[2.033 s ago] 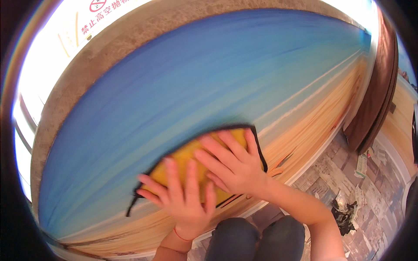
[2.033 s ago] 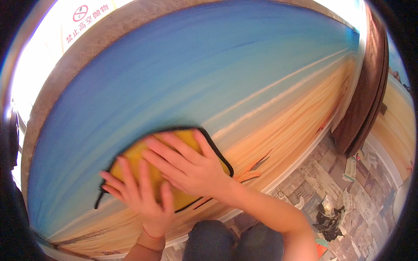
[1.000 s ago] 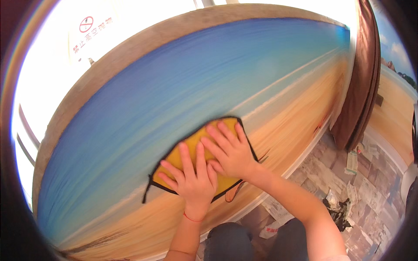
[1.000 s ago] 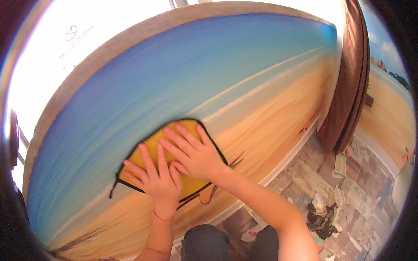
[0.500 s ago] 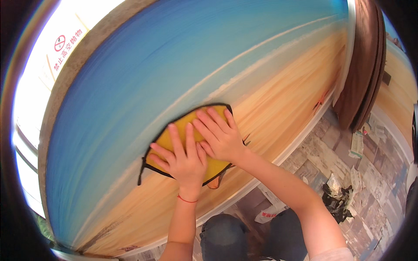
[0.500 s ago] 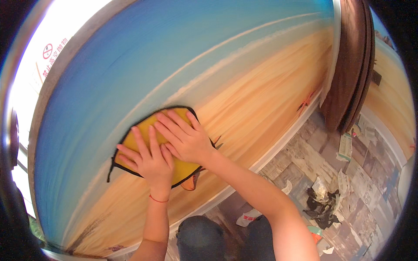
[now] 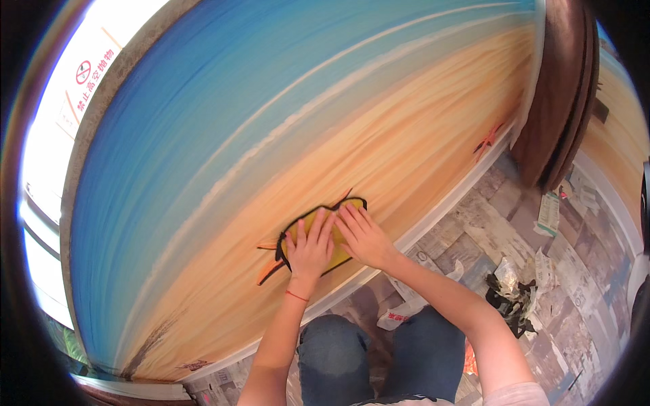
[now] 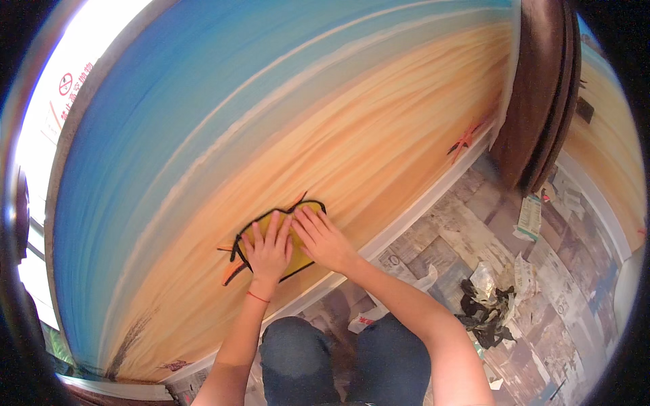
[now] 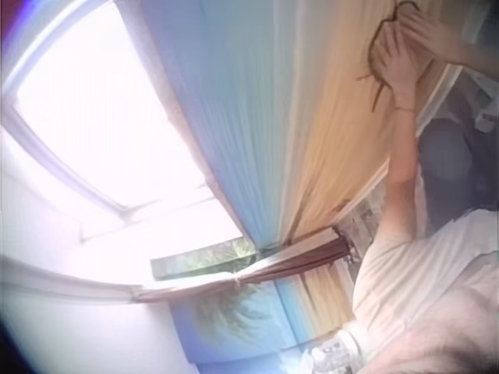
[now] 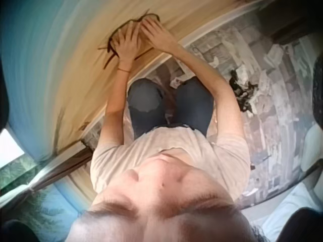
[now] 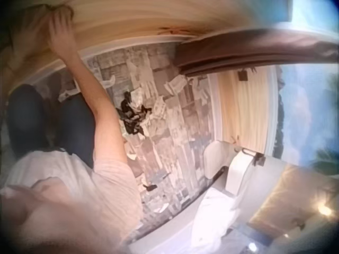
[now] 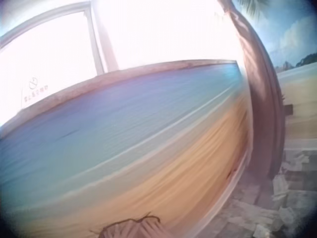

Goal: The person wipes a large curved wall mural and a window sill using a yellow cloth. The person moves the cloth back and forth across the mural and then along the window sill.

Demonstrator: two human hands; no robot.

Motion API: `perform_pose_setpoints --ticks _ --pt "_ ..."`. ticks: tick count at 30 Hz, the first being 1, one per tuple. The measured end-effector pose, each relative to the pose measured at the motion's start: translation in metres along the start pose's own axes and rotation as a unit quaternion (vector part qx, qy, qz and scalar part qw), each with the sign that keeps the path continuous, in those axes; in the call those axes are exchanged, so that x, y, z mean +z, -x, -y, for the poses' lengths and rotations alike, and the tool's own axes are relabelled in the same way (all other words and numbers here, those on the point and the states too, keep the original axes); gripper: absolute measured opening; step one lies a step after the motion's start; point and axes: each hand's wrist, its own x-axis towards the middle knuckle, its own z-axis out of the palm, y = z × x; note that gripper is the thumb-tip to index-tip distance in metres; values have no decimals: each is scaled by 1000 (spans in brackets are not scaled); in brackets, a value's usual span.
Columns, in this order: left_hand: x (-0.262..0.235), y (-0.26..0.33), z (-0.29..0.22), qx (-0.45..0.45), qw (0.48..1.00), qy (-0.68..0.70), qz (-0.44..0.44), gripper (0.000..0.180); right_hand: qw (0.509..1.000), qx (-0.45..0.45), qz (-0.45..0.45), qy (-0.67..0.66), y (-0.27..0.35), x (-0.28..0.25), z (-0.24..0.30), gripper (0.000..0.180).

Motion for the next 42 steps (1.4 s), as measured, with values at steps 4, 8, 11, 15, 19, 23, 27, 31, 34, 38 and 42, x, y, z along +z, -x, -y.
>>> perform_pose_setpoints --ticks 4,8,11,15,19,23,27,31,34,38,42 --pt "-21 -43 10 -76 997 27 -18 48 998 32 -47 -32 -46 -41 2 70" --pt "-18 -53 -3 -96 994 47 -14 49 997 56 -52 -27 -44 -52 -1 69" --pt "0 -22 -13 -49 999 21 6 50 994 90 -9 -53 -20 -37 12 66" --pt "7 8 -25 -14 1000 0 17 49 995 75 55 -43 9 -38 9 64" --pt "7 -4 -20 -34 999 34 24 49 996 65 31 -53 -4 -54 1 62" --pt "-17 -67 -8 -97 992 72 -31 47 997 47 -43 -43 -58 -89 -10 61" --pt "-20 -94 -3 -125 986 87 -63 44 996 49 -60 -39 -75 -96 -17 58" --pt "-17 -75 -6 -89 992 86 -30 43 999 42 14 5 -50 -81 -16 57" --pt "-11 -71 -4 -64 993 88 -38 45 998 52 25 -1 -47 -79 -21 57" --pt "-41 -102 22 -107 982 152 -26 49 998 32 -48 -17 -94 -103 -21 60" --pt "-81 -137 65 -173 964 204 -10 53 989 -15 -146 -21 -173 -130 -10 62"
